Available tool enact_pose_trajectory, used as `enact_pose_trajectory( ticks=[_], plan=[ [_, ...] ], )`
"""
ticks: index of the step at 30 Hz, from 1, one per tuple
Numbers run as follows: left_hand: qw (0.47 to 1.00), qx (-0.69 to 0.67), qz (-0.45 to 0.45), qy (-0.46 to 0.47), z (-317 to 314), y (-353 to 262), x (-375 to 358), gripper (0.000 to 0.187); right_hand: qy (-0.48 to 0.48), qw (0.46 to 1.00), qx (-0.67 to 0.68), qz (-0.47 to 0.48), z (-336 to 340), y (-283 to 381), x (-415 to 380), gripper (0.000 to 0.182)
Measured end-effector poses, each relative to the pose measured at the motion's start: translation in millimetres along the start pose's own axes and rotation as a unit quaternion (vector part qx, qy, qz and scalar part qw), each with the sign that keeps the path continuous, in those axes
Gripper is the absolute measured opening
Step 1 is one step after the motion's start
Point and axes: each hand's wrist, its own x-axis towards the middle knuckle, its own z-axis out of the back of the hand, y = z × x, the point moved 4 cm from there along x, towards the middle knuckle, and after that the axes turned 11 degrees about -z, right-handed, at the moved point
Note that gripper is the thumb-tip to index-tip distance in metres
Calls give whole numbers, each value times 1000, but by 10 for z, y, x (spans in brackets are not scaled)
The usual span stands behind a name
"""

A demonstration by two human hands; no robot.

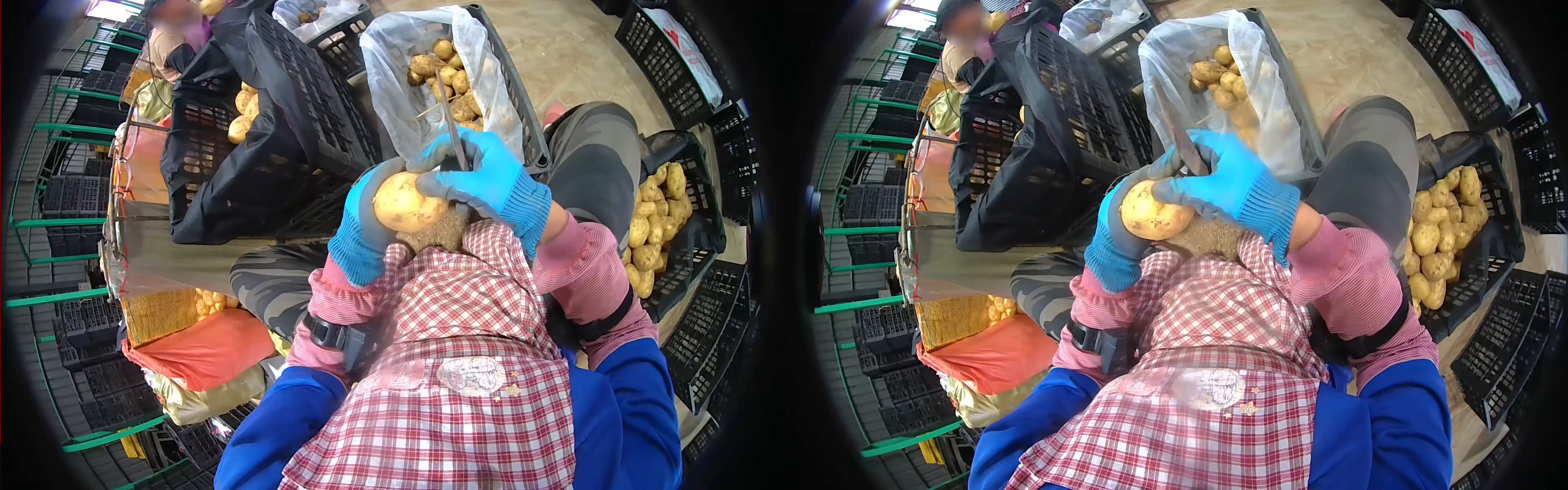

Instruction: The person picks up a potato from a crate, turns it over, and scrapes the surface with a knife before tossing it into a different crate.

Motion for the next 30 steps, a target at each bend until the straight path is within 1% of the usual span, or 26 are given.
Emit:
enact_pose_trajectory(
  ticks=[1,4,7,10,13,15,17,18,19,20,21,22,23,25,27,29,30],
  plan=[
    [1000,15,3,14,0,17,-21,47,5,1000,-20,-18,23,40,-26,36],
    [997,54,12,58,-8,66,-50,56,-6,999,-17,28,67,-77,61,34],
    [996,-36,49,64,27,275,-68,65,-11,1000,6,16,84,-152,103,33],
    [994,-14,9,111,-25,250,-54,70,-14,1000,22,-12,93,-215,132,30],
    [992,-17,0,122,-48,226,-76,64,-11,998,55,-29,58,-179,102,26],
    [982,-166,26,89,-143,205,-58,58,-6,996,81,-48,45,-133,51,24],
    [978,-180,24,99,-153,192,-41,53,6,995,87,-53,42,-88,29,23],
    [985,-121,10,125,-121,162,-14,51,15,995,80,-50,50,-70,18,24],
    [985,-118,14,124,-135,152,18,50,23,996,73,-46,52,-59,12,25],
    [986,-115,18,122,-162,103,63,49,16,999,38,3,52,-45,15,26],
    [981,-169,40,91,-319,-96,168,49,8,999,3,53,43,-59,24,27],
    [978,-181,64,78,-318,-109,167,49,1,994,-33,103,32,-45,25,28],
    [975,-193,87,63,-316,-123,163,48,9,992,-63,111,31,-23,25,29],
    [978,-138,140,69,-72,83,-20,47,22,984,-123,125,66,35,0,31],
    [983,-25,23,179,-17,-20,-25,48,37,986,-132,95,94,70,-4,30],
    [970,45,-30,238,-21,-39,-62,49,35,985,-146,81,80,63,-12,30],
    [967,59,-27,245,-35,-28,-60,51,25,983,-158,84,77,69,-14,30]
  ],
)
